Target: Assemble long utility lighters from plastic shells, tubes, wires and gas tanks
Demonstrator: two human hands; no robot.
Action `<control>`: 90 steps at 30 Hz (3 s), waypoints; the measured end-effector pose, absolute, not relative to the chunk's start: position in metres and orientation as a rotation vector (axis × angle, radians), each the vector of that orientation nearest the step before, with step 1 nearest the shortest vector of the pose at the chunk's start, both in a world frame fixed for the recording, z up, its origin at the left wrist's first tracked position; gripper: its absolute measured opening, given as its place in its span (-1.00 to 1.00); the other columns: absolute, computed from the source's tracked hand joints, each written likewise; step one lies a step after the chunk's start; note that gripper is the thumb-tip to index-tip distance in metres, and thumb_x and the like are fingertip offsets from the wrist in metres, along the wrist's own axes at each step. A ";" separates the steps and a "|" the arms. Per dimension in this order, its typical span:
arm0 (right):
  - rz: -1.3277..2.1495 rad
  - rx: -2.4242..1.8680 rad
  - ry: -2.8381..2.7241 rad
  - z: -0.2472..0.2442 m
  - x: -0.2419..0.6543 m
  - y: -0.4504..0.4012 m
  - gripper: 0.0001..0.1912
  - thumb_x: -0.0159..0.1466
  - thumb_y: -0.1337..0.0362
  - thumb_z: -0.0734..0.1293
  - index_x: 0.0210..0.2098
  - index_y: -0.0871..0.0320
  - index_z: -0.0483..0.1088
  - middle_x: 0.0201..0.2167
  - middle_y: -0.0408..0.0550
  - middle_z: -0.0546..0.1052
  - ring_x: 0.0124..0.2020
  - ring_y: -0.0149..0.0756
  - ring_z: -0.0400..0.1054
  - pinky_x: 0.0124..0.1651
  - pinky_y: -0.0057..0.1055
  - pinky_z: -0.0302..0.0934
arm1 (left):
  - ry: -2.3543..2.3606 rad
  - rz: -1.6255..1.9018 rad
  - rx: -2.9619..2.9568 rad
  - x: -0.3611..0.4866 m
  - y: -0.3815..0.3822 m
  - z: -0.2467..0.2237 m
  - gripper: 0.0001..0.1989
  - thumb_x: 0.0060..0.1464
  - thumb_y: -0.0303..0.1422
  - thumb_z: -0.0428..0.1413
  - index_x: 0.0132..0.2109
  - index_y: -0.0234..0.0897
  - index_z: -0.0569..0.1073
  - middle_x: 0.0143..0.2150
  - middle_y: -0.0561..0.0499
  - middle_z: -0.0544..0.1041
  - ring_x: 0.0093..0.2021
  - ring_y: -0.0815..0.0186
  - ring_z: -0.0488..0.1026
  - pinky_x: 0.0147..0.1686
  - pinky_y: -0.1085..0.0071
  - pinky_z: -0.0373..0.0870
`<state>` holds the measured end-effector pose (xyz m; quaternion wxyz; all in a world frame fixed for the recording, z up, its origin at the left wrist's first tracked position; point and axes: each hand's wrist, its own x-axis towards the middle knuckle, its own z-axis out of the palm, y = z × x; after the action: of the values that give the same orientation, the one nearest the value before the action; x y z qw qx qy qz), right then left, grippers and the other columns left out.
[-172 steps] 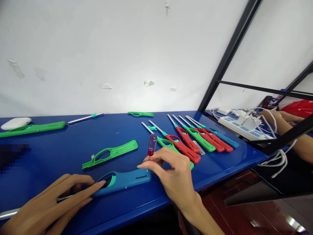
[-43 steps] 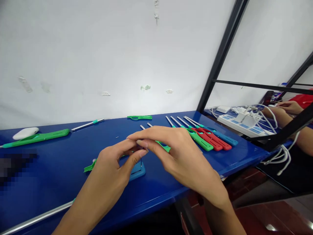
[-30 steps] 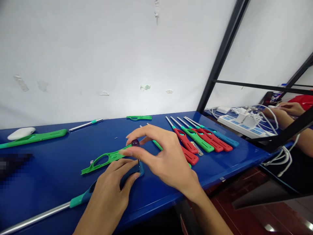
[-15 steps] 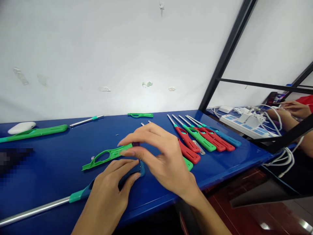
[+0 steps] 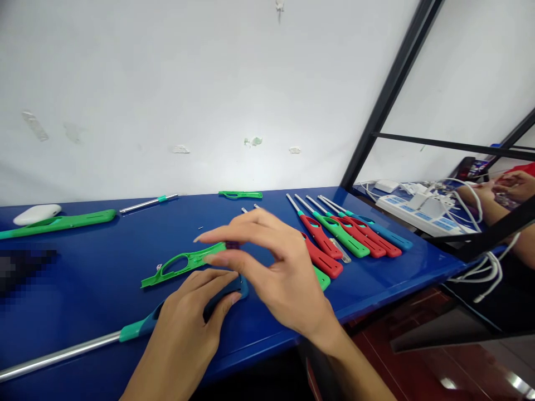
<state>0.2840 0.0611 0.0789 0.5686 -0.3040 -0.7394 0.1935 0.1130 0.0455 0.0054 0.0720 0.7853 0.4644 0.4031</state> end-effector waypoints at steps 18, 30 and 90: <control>0.323 -0.711 -1.816 0.073 0.288 0.061 -0.69 0.53 0.40 0.45 0.13 -0.10 0.70 -0.16 -0.15 0.72 -0.16 -0.26 0.60 -0.08 -0.30 0.54 | 1.415 1.219 2.353 0.114 0.043 0.001 -0.67 0.34 -0.55 0.14 0.07 -0.16 0.71 0.00 -0.07 0.77 -0.04 0.06 0.73 -0.05 0.13 0.74; 0.263 -0.720 -1.740 0.074 0.286 0.056 -0.77 0.42 0.40 0.57 -0.03 -0.09 0.75 -0.13 -0.16 0.73 -0.09 -0.25 0.62 0.02 -0.31 0.55 | 1.405 1.214 2.356 0.114 0.043 0.003 -0.69 0.35 -0.57 0.13 0.05 -0.20 0.71 0.03 -0.10 0.76 -0.02 0.02 0.73 -0.06 0.07 0.75; 0.376 -0.798 -1.845 0.077 0.296 0.058 -0.65 0.59 0.32 0.37 0.24 -0.15 0.67 0.00 -0.07 0.67 0.04 -0.21 0.55 0.04 -0.29 0.53 | 1.406 1.172 2.391 0.113 0.044 0.000 -0.66 0.38 -0.54 0.12 0.11 -0.16 0.70 0.00 -0.03 0.76 -0.04 0.08 0.74 0.03 0.05 0.74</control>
<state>0.2961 0.0581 0.0768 0.5215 -0.3329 -0.7698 0.1568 0.1135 0.0438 0.0000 0.0652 0.7923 0.4659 0.3886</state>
